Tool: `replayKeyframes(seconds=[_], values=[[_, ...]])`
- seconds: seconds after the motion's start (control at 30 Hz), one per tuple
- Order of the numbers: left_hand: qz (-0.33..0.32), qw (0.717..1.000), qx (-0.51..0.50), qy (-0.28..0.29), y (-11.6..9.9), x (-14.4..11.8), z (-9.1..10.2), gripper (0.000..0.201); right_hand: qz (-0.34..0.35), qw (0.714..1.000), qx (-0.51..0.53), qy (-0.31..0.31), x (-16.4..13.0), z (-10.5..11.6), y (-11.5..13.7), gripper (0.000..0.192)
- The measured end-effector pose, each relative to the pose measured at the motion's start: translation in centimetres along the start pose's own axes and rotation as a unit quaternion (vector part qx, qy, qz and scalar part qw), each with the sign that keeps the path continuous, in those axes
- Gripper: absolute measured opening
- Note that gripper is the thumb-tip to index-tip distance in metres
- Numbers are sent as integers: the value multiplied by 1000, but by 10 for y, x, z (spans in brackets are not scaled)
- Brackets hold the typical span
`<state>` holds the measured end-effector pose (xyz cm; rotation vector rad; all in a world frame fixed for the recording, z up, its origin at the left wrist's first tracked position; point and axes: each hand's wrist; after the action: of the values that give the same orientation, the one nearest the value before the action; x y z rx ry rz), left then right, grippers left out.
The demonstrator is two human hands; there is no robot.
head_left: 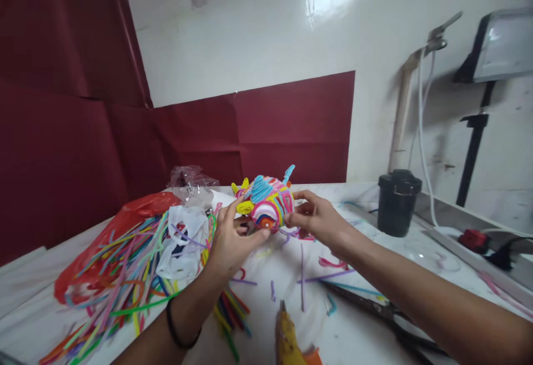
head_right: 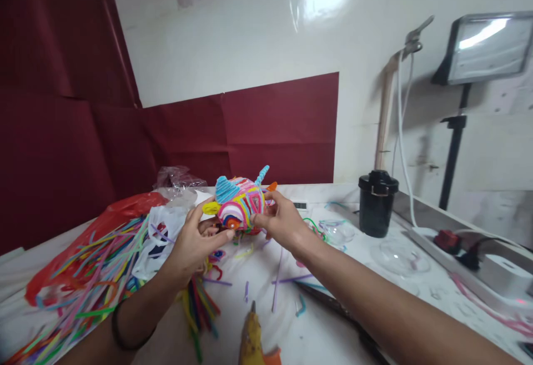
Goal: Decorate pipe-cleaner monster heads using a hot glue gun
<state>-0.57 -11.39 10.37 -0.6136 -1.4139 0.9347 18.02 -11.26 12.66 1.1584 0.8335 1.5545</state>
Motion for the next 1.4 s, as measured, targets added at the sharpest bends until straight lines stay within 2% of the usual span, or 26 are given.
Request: replayKeyframes(seconds=[0.1,0.23,0.3,0.47,0.67,0.87,1.1,1.4], values=[[19,999,20,22,-6,-1,4,71,6,1000,4,-6,-2,-3,-3,38],[1,995,100,0,-7,-2,5,70,6,1000,8,-12,-1,-7,-10,36],[-8,994,106,-14,-4,-1,4,67,1,1000,8,-16,0,-9,-12,34],[-38,998,51,-4,2,4,1,61,0,1000,6,-24,1,-12,-15,32],[14,998,-44,43,-2,7,-1,56,23,998,-14,-50,6,-14,-21,31],[23,992,-119,22,8,14,-2,59,66,996,-33,-53,5,-12,-21,38],[16,978,-205,37,21,19,-3,64,93,993,-52,-47,2,-10,-20,50],[0,970,-243,11,38,20,-7,74,111,990,-76,-37,-4,-15,-15,57]])
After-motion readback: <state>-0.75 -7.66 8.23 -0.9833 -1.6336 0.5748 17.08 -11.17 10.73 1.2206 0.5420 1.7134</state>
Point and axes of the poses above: each hand's wrist, its own x-axis towards the middle knuckle, its own z-axis out of the back of the hand, y = z × x, and after that the axes turned 10 degrees about -x, right-handed
